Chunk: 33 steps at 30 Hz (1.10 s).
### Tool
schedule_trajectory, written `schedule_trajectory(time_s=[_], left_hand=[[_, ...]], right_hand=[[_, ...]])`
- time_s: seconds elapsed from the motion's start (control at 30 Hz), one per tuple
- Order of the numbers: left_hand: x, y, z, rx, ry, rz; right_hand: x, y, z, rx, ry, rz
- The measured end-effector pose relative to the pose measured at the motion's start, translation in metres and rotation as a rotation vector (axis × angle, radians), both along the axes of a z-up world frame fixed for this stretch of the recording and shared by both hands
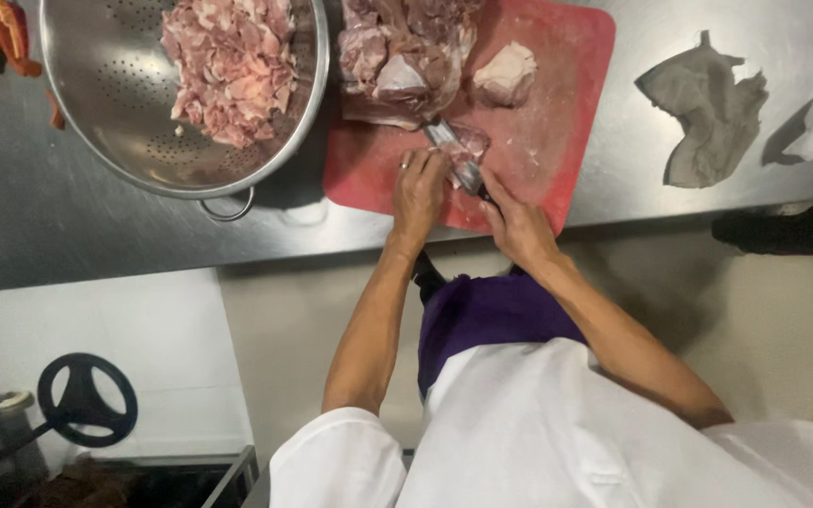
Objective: The person cuts raw meat into smaller pieces on a red cutting board using a knife. The cut pieces are placed into a metal colander. The person continues cutting and transferring meat throughout the clip.
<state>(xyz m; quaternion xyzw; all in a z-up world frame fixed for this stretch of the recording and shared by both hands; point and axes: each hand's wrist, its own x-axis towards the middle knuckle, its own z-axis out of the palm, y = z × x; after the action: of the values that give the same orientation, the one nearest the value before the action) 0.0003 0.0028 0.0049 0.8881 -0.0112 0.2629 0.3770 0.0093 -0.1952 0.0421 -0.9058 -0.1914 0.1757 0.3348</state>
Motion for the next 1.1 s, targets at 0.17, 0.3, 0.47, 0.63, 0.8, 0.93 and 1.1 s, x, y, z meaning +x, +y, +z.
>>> schedule_trajectory(time_s=[0.17, 0.3, 0.47, 0.63, 0.8, 0.93, 1.1], left_hand=[[-0.003, 0.0, -0.003, 0.057, 0.009, -0.024], [-0.003, 0.003, -0.009, 0.035, 0.01, -0.016], [-0.001, 0.005, -0.017, 0.068, 0.004, -0.045], [0.001, 0.002, -0.027, 0.112, 0.048, 0.048], [0.015, -0.001, -0.021, -0.183, 0.078, 0.325], [0.029, 0.006, -0.024, 0.076, 0.174, 0.241], [0.032, 0.019, -0.043, 0.224, 0.422, 0.085]], right_hand=[[-0.03, -0.026, 0.016, 0.061, 0.002, -0.01], [-0.052, -0.039, 0.033, -0.185, 0.302, -0.131], [-0.026, -0.007, 0.002, 0.085, -0.085, 0.007], [-0.062, -0.049, 0.015, -0.065, -0.055, 0.029], [-0.084, -0.084, 0.036, -0.265, 0.069, 0.012], [-0.073, -0.094, 0.046, -0.222, 0.066, 0.046], [-0.052, -0.113, 0.054, -0.218, 0.17, -0.036]])
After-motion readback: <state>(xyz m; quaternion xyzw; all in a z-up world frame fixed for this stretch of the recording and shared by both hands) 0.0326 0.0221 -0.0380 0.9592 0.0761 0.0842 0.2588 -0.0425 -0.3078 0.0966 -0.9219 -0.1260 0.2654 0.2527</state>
